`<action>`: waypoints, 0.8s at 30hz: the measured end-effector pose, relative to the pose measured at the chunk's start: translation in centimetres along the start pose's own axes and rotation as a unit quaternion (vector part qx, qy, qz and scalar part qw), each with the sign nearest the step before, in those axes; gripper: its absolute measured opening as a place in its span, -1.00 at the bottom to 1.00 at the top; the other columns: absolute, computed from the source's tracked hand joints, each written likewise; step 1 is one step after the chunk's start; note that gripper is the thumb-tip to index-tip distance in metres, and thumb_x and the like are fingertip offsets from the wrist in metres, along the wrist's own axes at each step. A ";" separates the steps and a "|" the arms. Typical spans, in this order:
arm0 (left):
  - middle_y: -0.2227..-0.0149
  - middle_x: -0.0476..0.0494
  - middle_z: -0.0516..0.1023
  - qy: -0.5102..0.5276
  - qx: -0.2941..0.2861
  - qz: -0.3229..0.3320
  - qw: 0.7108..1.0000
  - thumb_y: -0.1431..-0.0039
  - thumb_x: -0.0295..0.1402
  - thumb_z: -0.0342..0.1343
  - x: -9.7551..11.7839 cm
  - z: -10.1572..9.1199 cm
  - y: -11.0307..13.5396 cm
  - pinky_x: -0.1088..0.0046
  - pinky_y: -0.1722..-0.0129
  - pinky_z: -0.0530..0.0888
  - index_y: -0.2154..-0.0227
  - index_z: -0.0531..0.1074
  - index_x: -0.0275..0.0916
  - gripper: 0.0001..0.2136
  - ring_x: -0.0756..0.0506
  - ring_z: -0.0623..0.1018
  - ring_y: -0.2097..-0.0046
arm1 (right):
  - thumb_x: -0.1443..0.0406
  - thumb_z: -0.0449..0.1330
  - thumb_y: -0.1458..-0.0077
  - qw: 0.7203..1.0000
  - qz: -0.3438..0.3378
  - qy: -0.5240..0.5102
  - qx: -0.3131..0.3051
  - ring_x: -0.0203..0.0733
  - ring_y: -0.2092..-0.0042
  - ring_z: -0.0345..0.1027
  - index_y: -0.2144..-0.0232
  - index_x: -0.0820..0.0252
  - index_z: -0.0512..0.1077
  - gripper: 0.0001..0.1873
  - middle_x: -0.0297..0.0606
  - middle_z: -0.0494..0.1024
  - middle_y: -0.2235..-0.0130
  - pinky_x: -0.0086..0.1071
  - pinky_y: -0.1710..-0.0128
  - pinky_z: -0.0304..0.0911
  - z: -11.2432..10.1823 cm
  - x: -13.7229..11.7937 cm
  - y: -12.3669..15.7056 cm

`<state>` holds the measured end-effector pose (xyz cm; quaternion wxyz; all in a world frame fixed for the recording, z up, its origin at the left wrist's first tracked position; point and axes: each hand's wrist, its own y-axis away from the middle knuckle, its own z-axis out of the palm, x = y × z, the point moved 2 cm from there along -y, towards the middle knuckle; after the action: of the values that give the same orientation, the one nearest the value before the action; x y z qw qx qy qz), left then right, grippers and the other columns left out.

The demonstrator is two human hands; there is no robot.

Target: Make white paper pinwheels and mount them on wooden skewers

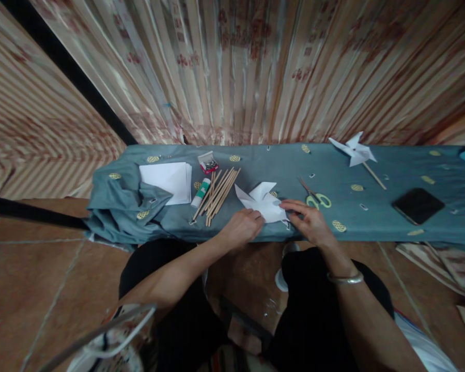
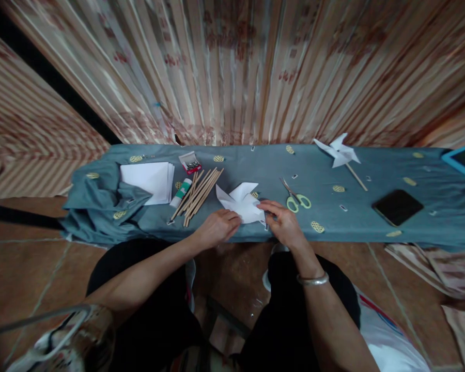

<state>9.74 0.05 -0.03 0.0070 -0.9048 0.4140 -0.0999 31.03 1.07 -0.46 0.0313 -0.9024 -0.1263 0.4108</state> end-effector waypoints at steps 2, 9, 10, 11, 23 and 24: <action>0.21 -0.22 0.57 0.005 0.004 -0.001 1.000 -0.33 -0.43 -0.02 -0.1 0.0 0.0 0.34 0.14 0.47 0.23 0.48 -0.34 -0.83 -0.12 0.55 0.17 | 0.43 0.12 0.05 0.999 -0.007 -0.023 -0.029 -0.09 -0.11 0.43 0.16 0.06 0.60 -0.58 -0.18 0.55 -0.07 -0.12 -0.17 0.26 -0.1 0.0 0.0; 0.20 -0.20 0.57 0.014 0.004 -0.002 1.000 -0.34 -0.44 -0.05 -0.4 -0.2 0.2 0.37 0.15 0.47 0.21 0.48 -0.34 -0.81 -0.11 0.57 0.18 | 0.43 0.15 0.06 0.995 0.020 -0.058 -0.076 -0.08 -0.16 0.37 0.14 0.06 0.61 -0.57 -0.17 0.51 -0.11 -0.10 -0.21 0.20 -1.1 0.3 0.5; 0.20 -0.20 0.57 0.013 0.008 0.001 1.000 -0.35 -0.44 -0.05 -0.4 -0.2 0.2 0.38 0.15 0.47 0.21 0.48 -0.33 -0.81 -0.11 0.57 0.18 | 0.39 0.18 0.04 0.995 0.024 -0.063 -0.079 -0.06 -0.16 0.37 0.14 0.06 0.61 -0.61 -0.16 0.52 -0.11 -0.09 -0.21 0.20 -1.1 0.2 0.5; 0.20 -0.20 0.57 0.012 0.011 0.004 1.000 -0.35 -0.44 -0.05 -0.4 -0.2 0.3 0.37 0.14 0.46 0.21 0.48 -0.33 -0.81 -0.11 0.57 0.17 | 0.34 0.22 0.02 0.994 0.027 -0.070 -0.080 -0.05 -0.16 0.37 0.15 0.06 0.61 -0.65 -0.15 0.52 -0.10 -0.08 -0.21 0.20 -1.1 0.2 0.5; 0.25 -0.18 0.56 0.007 0.017 0.026 0.999 -0.34 -0.43 -0.02 0.2 0.1 0.4 0.35 0.20 0.43 0.27 0.48 -0.32 -0.83 -0.11 0.54 0.19 | 0.00 0.32 -0.01 0.989 0.020 -0.126 -0.073 -0.01 -0.11 0.41 0.36 0.08 0.63 -0.69 -0.13 0.55 -0.04 -0.07 -0.16 0.24 -0.2 -0.3 0.0; 0.26 -0.18 0.55 0.006 0.020 0.029 0.999 -0.34 -0.44 -0.01 0.2 0.2 0.4 0.35 0.20 0.43 0.28 0.48 -0.31 -0.84 -0.11 0.53 0.19 | 0.00 0.30 -0.03 0.991 0.015 -0.116 -0.071 -0.02 -0.10 0.41 0.37 0.08 0.63 -0.69 -0.14 0.55 -0.04 -0.07 -0.15 0.25 0.0 -0.2 -0.1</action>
<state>9.63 -0.39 -0.22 0.0257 -0.8916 0.4378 -0.1130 30.88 1.14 -0.34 -0.0532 -0.8505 -0.1446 0.5029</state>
